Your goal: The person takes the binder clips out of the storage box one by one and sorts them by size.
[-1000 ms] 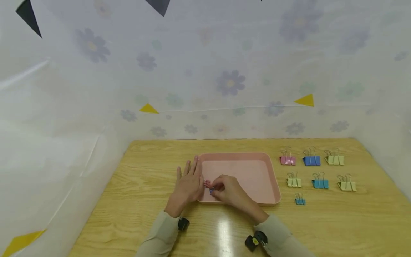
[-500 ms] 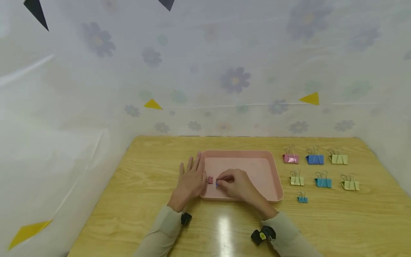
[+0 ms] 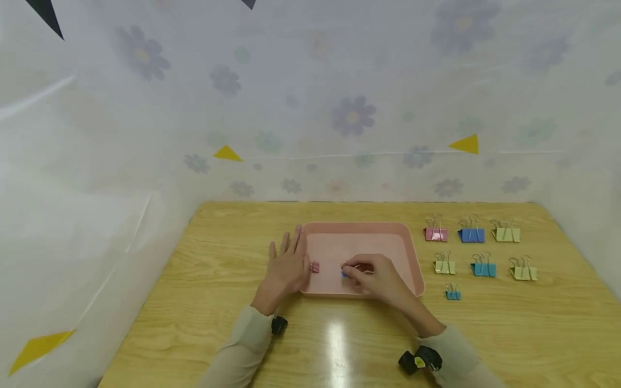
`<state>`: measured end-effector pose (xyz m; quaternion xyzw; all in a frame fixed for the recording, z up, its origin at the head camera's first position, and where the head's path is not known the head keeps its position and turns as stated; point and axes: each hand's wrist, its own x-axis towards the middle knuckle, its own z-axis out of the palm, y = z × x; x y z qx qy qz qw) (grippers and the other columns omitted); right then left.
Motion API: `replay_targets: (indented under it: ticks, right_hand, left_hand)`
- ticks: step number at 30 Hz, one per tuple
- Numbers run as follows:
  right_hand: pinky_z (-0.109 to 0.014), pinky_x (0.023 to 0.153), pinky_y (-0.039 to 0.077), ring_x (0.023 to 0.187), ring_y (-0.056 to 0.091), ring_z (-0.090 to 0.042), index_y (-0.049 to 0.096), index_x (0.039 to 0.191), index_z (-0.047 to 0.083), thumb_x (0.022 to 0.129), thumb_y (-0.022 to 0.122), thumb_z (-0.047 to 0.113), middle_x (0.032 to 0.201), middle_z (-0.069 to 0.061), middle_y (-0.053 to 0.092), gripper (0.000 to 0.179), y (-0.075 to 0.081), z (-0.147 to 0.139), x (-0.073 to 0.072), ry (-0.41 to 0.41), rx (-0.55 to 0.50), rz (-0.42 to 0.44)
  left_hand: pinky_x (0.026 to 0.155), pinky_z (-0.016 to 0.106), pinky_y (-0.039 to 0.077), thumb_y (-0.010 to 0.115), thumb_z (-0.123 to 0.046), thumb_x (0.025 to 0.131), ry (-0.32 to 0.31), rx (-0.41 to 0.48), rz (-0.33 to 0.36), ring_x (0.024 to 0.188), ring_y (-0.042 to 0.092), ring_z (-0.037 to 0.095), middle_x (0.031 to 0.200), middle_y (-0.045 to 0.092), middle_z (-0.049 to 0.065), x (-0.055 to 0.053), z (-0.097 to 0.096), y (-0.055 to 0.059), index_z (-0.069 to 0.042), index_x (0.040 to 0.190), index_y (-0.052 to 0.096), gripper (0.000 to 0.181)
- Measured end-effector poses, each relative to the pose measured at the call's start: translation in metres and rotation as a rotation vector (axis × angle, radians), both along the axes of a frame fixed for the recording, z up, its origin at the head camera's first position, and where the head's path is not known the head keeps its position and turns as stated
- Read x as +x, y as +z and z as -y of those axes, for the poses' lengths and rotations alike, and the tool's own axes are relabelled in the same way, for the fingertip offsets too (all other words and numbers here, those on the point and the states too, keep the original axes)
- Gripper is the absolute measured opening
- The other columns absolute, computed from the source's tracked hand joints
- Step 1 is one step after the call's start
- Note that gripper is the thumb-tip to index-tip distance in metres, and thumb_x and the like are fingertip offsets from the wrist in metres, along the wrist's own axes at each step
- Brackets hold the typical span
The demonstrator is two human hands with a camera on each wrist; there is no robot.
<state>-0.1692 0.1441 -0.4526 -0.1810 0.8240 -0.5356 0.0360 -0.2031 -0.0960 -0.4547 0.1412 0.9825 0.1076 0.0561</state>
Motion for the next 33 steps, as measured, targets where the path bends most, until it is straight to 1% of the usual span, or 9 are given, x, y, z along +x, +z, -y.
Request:
replay_targets:
  ticks: [2, 6, 9, 12, 17, 22, 24, 27, 33]
  right_hand:
    - [-0.029, 0.069, 0.06, 0.083, 0.074, -0.028, 0.079, 0.105, 0.001, 0.097, 0.073, 0.013, 0.098, -0.005, 0.077, 0.016, 0.0, -0.003, 0.002, 0.006, -0.017, -0.005]
    - [-0.028, 0.074, 0.06, 0.089, 0.074, -0.022, 0.078, 0.106, 0.0, 0.093, 0.075, 0.006, 0.102, -0.007, 0.077, 0.014, 0.0, -0.009, 0.005, -0.001, -0.021, -0.038]
    - [-0.027, 0.079, 0.058, 0.092, 0.074, -0.02, 0.079, 0.105, 0.003, 0.091, 0.077, 0.004, 0.103, -0.006, 0.077, 0.014, 0.001, -0.014, 0.008, -0.02, -0.007, -0.058]
    - [-0.026, 0.081, 0.058, 0.092, 0.074, -0.018, 0.079, 0.104, 0.004, 0.09, 0.077, 0.004, 0.102, -0.005, 0.077, 0.014, 0.003, -0.018, 0.011, -0.038, -0.002, -0.063]
    - [-0.026, 0.077, 0.059, 0.088, 0.074, -0.019, 0.079, 0.105, 0.002, 0.091, 0.076, 0.003, 0.105, -0.011, 0.077, 0.014, 0.007, -0.025, 0.014, -0.044, -0.035, -0.073]
    - [-0.03, 0.071, 0.06, 0.082, 0.074, -0.026, 0.077, 0.107, -0.001, 0.094, 0.073, 0.002, 0.109, -0.016, 0.075, 0.014, 0.011, -0.029, 0.014, -0.012, -0.1, -0.078]
    - [-0.031, 0.071, 0.061, 0.083, 0.074, -0.027, 0.076, 0.108, -0.003, 0.094, 0.072, 0.0, 0.11, -0.018, 0.075, 0.015, 0.011, -0.03, 0.015, 0.006, -0.126, -0.074]
    - [-0.031, 0.073, 0.061, 0.086, 0.074, -0.023, 0.075, 0.109, -0.003, 0.094, 0.072, 0.0, 0.112, -0.02, 0.073, 0.015, 0.011, -0.032, 0.016, 0.02, -0.145, -0.066]
    - [-0.031, 0.075, 0.061, 0.089, 0.073, -0.018, 0.075, 0.11, -0.002, 0.094, 0.073, 0.004, 0.114, -0.02, 0.073, 0.017, 0.006, -0.04, 0.023, -0.012, -0.133, -0.022]
  left_hand:
    - [0.12, 0.067, 0.012, 0.029, -0.027, 0.111, 0.001, -0.001, 0.0, 0.156, 0.016, 0.037, 0.172, 0.01, 0.01, 0.001, 0.0, 0.002, -0.004, 0.165, 0.013, 0.061]
    - [0.12, 0.066, 0.011, 0.029, -0.028, 0.111, 0.001, -0.001, -0.001, 0.156, 0.015, 0.036, 0.172, 0.01, 0.009, 0.001, 0.0, 0.002, -0.005, 0.165, 0.013, 0.061]
    - [0.12, 0.066, 0.011, 0.029, -0.028, 0.111, 0.0, 0.008, 0.002, 0.156, 0.014, 0.036, 0.172, 0.009, 0.009, 0.001, 0.0, 0.0, -0.005, 0.165, 0.013, 0.061]
    - [0.12, 0.067, 0.009, 0.029, -0.029, 0.111, -0.001, 0.014, 0.011, 0.156, 0.013, 0.037, 0.172, 0.007, 0.008, 0.0, 0.0, -0.002, -0.006, 0.166, 0.01, 0.062]
    - [0.12, 0.066, 0.007, 0.027, -0.029, 0.111, 0.002, 0.019, 0.02, 0.157, 0.011, 0.036, 0.172, 0.005, 0.008, -0.001, 0.001, -0.004, -0.006, 0.166, 0.007, 0.063]
    - [0.12, 0.067, 0.008, 0.027, -0.029, 0.111, 0.001, 0.018, 0.009, 0.156, 0.012, 0.036, 0.172, 0.007, 0.008, -0.001, 0.001, -0.006, -0.006, 0.166, 0.009, 0.062]
    - [0.12, 0.067, 0.008, 0.027, -0.029, 0.111, 0.003, 0.013, 0.009, 0.156, 0.013, 0.036, 0.172, 0.007, 0.008, -0.001, 0.001, -0.006, -0.006, 0.166, 0.01, 0.062]
    - [0.12, 0.067, 0.008, 0.027, -0.029, 0.111, 0.004, 0.016, 0.014, 0.156, 0.012, 0.036, 0.172, 0.007, 0.008, 0.0, 0.0, -0.004, -0.006, 0.166, 0.01, 0.061]
    - [0.12, 0.066, 0.009, 0.028, -0.03, 0.112, 0.001, 0.01, 0.011, 0.156, 0.012, 0.035, 0.172, 0.006, 0.007, 0.001, 0.001, 0.0, -0.007, 0.166, 0.009, 0.061]
